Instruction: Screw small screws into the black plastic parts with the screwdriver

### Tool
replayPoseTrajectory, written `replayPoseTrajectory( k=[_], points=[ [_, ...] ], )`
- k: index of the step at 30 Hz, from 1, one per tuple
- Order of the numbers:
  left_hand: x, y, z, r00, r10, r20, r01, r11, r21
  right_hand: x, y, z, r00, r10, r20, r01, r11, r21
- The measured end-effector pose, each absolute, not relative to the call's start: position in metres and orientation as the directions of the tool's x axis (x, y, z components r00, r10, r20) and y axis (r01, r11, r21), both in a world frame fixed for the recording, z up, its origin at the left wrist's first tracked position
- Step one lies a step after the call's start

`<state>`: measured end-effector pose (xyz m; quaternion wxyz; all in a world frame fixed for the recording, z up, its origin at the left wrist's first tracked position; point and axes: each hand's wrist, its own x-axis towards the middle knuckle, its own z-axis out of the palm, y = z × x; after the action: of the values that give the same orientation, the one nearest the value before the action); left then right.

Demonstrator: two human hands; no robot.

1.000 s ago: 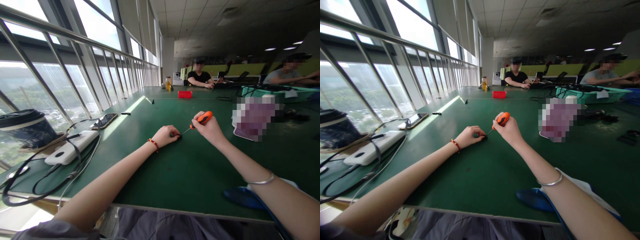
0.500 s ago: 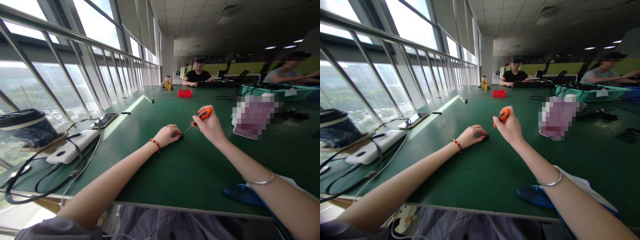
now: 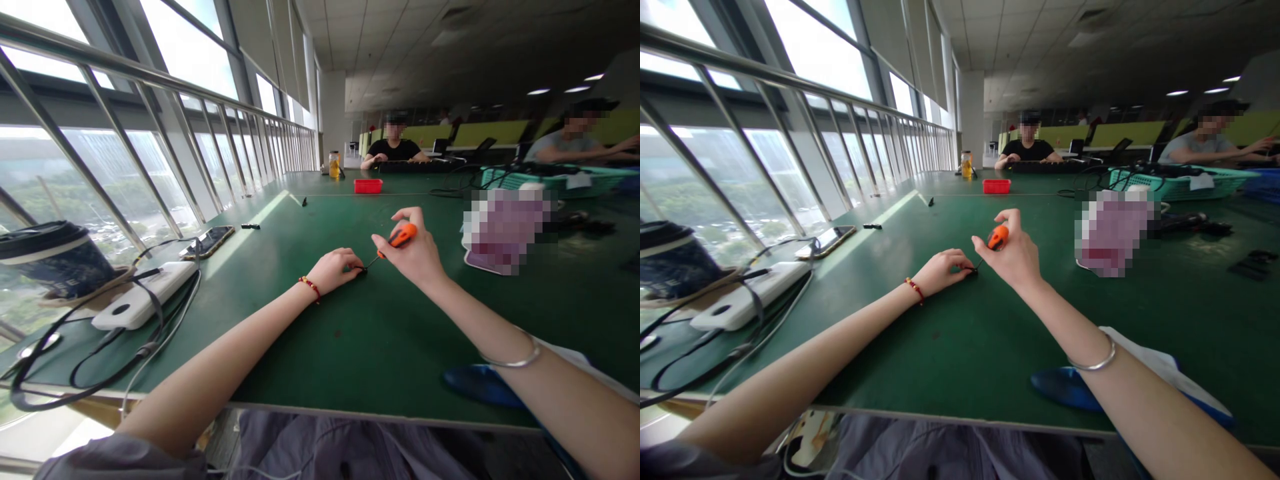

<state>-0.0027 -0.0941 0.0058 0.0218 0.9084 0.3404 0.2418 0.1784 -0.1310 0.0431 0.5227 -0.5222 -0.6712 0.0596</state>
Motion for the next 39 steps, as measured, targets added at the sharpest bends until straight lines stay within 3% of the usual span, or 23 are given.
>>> replayPoseTrajectory(
  k=[9,16,23,30,34,39],
  points=[
    [-0.0028,-0.0939,0.0054,0.65,0.628,0.428,0.615,-0.765,0.189,0.1783,-0.1274,0.0415,-0.011,0.759,0.652,0.48,0.576,-0.662],
    [-0.0025,-0.0948,0.0066,0.651,0.626,0.428,0.612,-0.767,0.192,0.1747,-0.135,0.0444,0.061,0.776,0.627,0.613,0.467,-0.637],
    [-0.0016,-0.0954,0.0062,0.642,0.638,0.424,0.63,-0.755,0.182,0.1762,-0.1292,0.041,-0.009,0.751,0.66,0.501,0.575,-0.647],
    [-0.0015,-0.0958,0.0058,0.643,0.637,0.426,0.633,-0.755,0.172,0.1736,-0.1333,0.041,0.072,0.784,0.617,0.615,0.452,-0.646],
    [-0.0013,-0.0954,0.0053,0.634,0.646,0.425,0.64,-0.747,0.18,0.1745,-0.131,0.0405,-0.009,0.792,0.61,0.567,0.507,-0.649],
    [-0.0012,-0.0951,0.0052,0.629,0.649,0.429,0.637,-0.746,0.194,0.1758,-0.1296,0.0374,0.015,0.792,0.611,0.549,0.504,-0.667]
  ],
)
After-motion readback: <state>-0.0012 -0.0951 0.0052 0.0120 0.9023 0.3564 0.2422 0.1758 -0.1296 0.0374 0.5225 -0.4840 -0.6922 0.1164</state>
